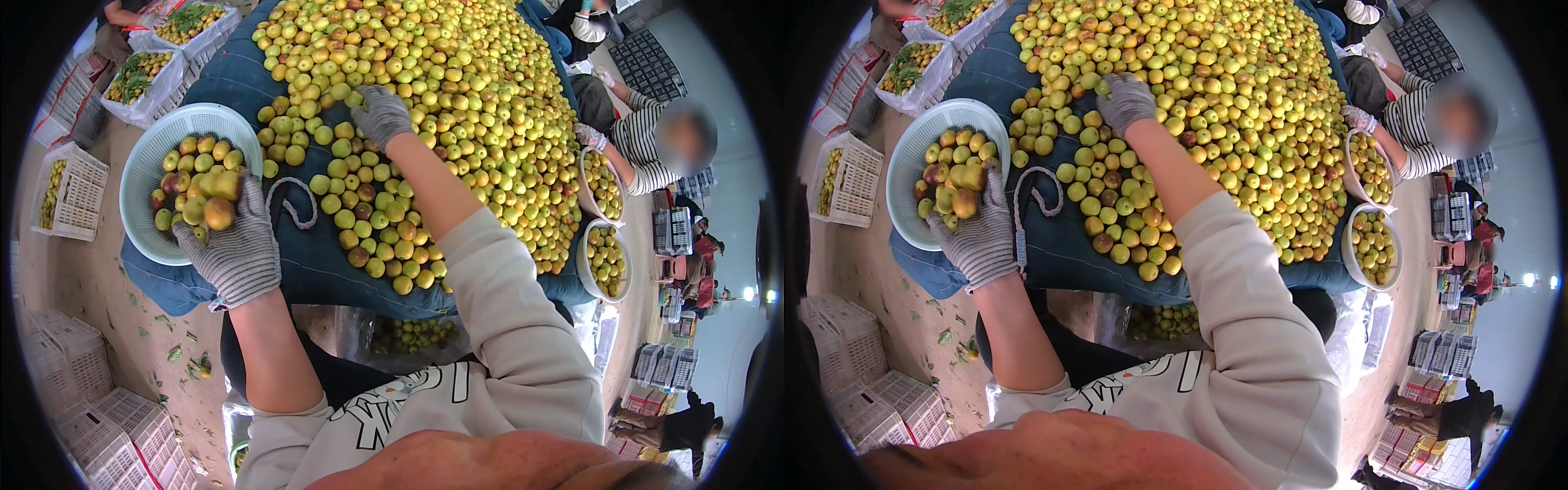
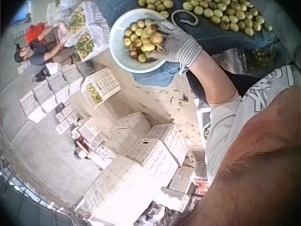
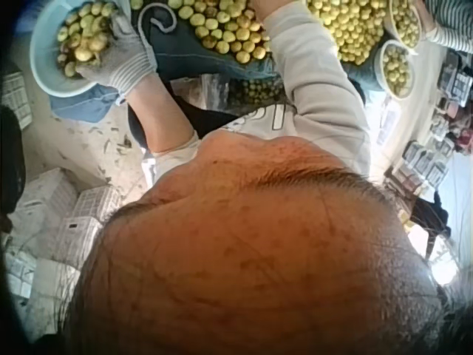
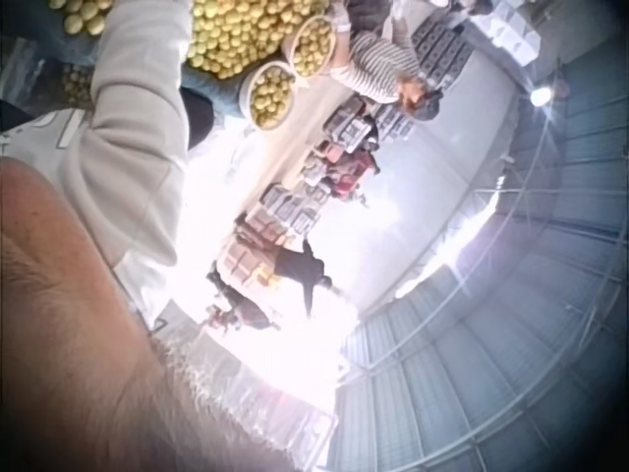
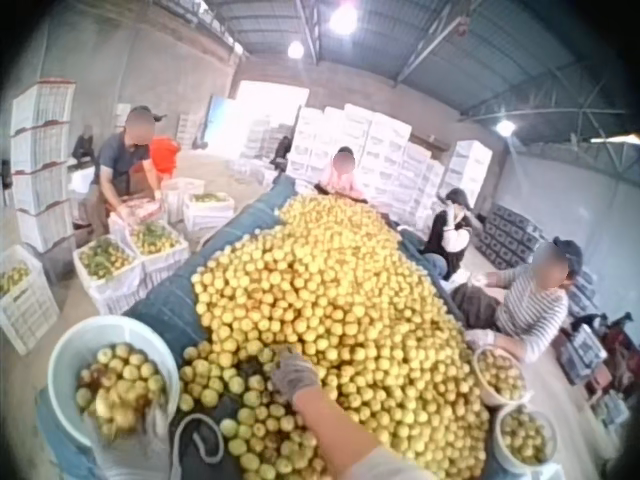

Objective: The person sorts green plums from a large pile on a table, picking them up by hand and placing them into a white bowl. The person wears gloves and works continuously, moving plums from the pile to the bowl.

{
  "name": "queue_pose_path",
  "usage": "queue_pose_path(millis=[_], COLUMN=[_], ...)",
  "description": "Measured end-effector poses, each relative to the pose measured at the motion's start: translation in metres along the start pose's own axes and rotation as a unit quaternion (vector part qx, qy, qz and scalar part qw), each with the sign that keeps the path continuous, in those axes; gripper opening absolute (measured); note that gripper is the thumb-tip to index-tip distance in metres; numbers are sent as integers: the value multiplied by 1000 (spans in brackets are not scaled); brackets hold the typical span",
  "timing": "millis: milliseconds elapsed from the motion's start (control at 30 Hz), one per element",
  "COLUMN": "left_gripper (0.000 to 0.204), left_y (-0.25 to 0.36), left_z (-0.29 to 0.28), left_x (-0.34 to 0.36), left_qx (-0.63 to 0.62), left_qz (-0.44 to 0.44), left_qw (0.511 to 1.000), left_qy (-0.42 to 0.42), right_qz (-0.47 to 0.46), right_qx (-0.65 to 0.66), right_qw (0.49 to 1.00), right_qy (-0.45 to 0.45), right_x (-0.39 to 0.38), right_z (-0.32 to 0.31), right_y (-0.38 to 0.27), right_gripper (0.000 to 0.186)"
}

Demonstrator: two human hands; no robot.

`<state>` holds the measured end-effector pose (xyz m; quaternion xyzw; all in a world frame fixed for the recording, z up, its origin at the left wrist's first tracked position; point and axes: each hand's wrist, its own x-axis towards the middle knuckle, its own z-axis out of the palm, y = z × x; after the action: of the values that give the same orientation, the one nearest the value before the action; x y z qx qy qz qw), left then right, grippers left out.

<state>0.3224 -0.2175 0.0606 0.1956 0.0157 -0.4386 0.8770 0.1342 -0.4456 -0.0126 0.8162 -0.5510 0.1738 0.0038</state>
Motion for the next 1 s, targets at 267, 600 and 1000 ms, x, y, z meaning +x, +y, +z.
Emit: queue_pose_path(millis=[267, 600, 1000], left_gripper=[77, 41, 19], left_y=[-19, -43, -24], left_z=[6, -16, -17], left_x=[-20, -34, -26], left_qx=[-14, 21, -25], left_qz=[-59, -251, -186], left_qw=[997, 966, 982], left_qy=[53, 65, 35], right_qz=[22, 57, 23], right_qx=[92, 624, 13], right_qw=[975, 753, 938], right_qy=[-200, -202, -344], right_x=[7, -52, -5], right_z=[-8, -65, -15], right_y=[17, -45, -62], right_gripper=[53, 48, 65])
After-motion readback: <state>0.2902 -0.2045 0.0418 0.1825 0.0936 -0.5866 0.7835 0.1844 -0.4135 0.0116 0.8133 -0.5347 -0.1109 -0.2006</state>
